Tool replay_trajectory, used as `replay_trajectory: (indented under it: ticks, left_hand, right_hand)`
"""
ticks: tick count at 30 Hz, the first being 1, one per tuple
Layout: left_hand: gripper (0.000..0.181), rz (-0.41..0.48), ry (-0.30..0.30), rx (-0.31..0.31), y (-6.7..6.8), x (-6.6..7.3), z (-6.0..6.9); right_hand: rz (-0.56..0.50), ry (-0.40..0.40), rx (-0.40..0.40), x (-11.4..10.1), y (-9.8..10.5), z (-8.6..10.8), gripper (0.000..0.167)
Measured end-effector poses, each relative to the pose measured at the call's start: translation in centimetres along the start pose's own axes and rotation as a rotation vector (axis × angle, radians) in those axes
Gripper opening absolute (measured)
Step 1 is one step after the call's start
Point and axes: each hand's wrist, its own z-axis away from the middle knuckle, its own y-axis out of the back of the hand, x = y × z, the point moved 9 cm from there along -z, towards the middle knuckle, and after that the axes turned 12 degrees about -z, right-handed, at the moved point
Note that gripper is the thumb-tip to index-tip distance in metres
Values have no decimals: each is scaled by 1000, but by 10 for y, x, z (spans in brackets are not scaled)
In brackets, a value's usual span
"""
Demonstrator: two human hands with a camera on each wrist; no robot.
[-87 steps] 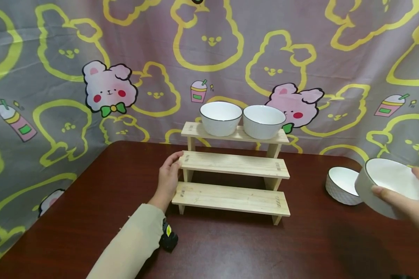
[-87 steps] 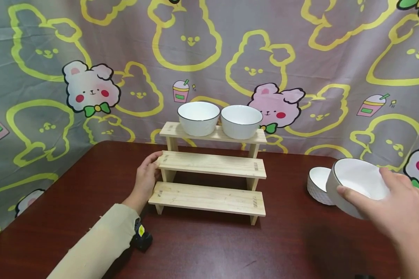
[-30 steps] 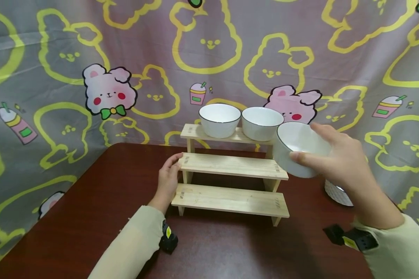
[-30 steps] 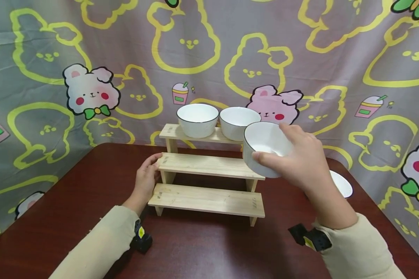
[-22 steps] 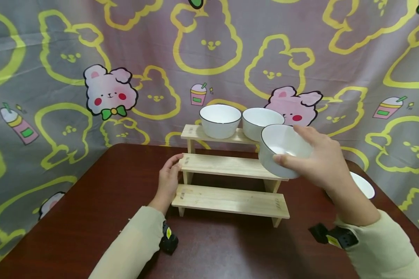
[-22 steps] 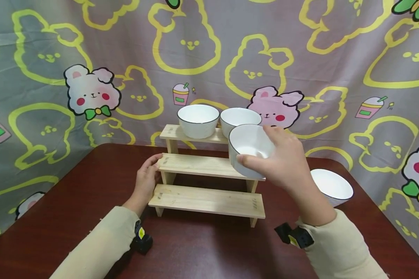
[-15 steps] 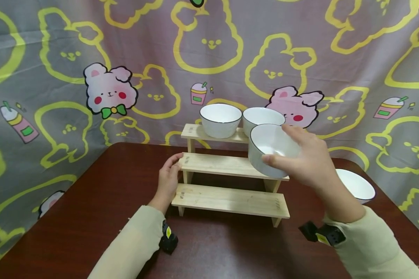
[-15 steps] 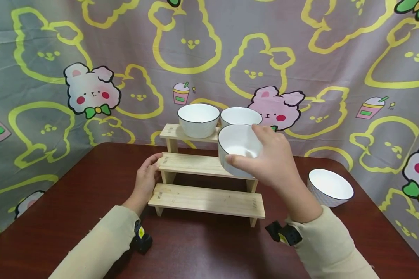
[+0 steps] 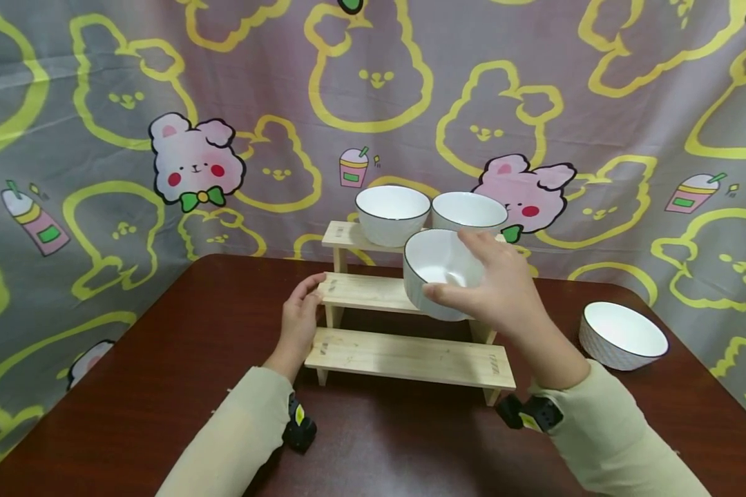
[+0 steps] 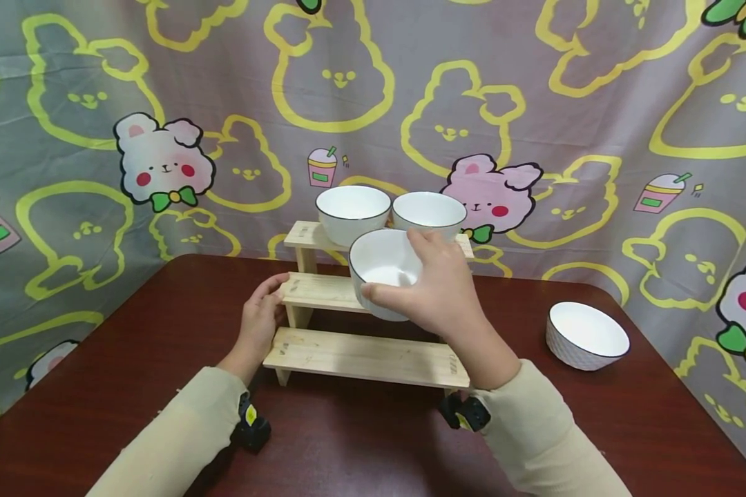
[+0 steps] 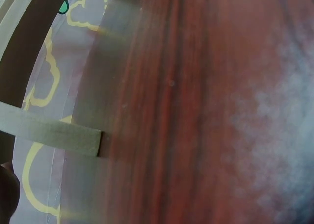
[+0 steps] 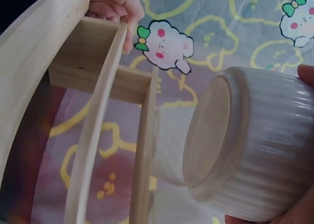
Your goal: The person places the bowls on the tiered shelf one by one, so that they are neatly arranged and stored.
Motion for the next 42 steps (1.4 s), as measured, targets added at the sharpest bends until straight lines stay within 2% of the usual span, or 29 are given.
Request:
replay_trajectory:
  ticks: [8,16,19,29,42]
  left_hand:
    - [35,-3,-3,-1,0,-1,0]
    - [34,-7,-11,5,0,1,1]
    - [35,-1,-11,3,0,1,1]
    - [34,-9,2,19,0,0,1]
    - [35,-4,10,22,2,-1,0]
  right_hand:
    - [-21,5,-25,-3,-24,-6,83]
    - [-41,89,-31,-6,-47,-12,92]
    - [-46,103,-34,-5,-54,-13,89]
    - [-83,87,-47,7,-76,-17,90]
    - [-84,49,-63,19,-93,-27,93]
